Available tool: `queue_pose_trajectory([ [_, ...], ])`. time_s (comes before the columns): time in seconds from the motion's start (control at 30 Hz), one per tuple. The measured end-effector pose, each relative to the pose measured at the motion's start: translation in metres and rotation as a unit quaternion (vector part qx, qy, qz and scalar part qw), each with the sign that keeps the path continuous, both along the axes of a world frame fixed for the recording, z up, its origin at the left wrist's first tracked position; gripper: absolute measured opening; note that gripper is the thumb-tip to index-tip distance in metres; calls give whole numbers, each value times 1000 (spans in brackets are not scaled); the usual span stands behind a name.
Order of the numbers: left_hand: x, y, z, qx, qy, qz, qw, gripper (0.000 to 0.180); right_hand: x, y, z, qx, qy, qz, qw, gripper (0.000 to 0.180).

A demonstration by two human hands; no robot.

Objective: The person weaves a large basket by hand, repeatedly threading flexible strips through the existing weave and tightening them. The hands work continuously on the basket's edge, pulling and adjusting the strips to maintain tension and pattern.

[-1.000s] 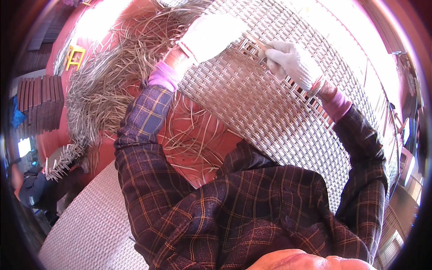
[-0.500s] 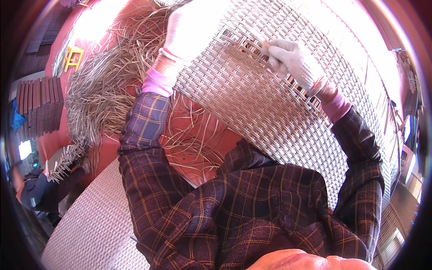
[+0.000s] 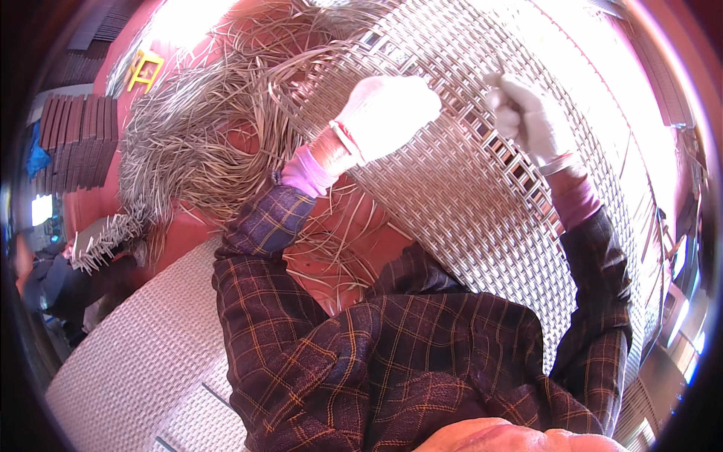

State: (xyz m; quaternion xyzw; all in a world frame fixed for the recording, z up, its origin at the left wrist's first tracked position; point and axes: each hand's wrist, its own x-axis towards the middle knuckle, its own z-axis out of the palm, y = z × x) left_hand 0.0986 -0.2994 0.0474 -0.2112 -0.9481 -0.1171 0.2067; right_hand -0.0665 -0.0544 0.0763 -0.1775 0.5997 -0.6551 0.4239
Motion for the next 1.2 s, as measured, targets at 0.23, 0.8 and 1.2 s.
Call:
queue_pose_trajectory([
  [0.23, -2, 4, -14, 83, 74, -44, 993, 11, -11, -3, -26, -249, -246, 47, 936, 31],
  [0.8, -24, -13, 6, 9, 101, -34, 994, 15, 48, -18, 7, 144, 114, 122, 975, 36],
  [1.2, -14, -17, 12, -53, 121, -59, 990, 26, 52, -8, -2, 63, 61, 126, 988, 33],
])
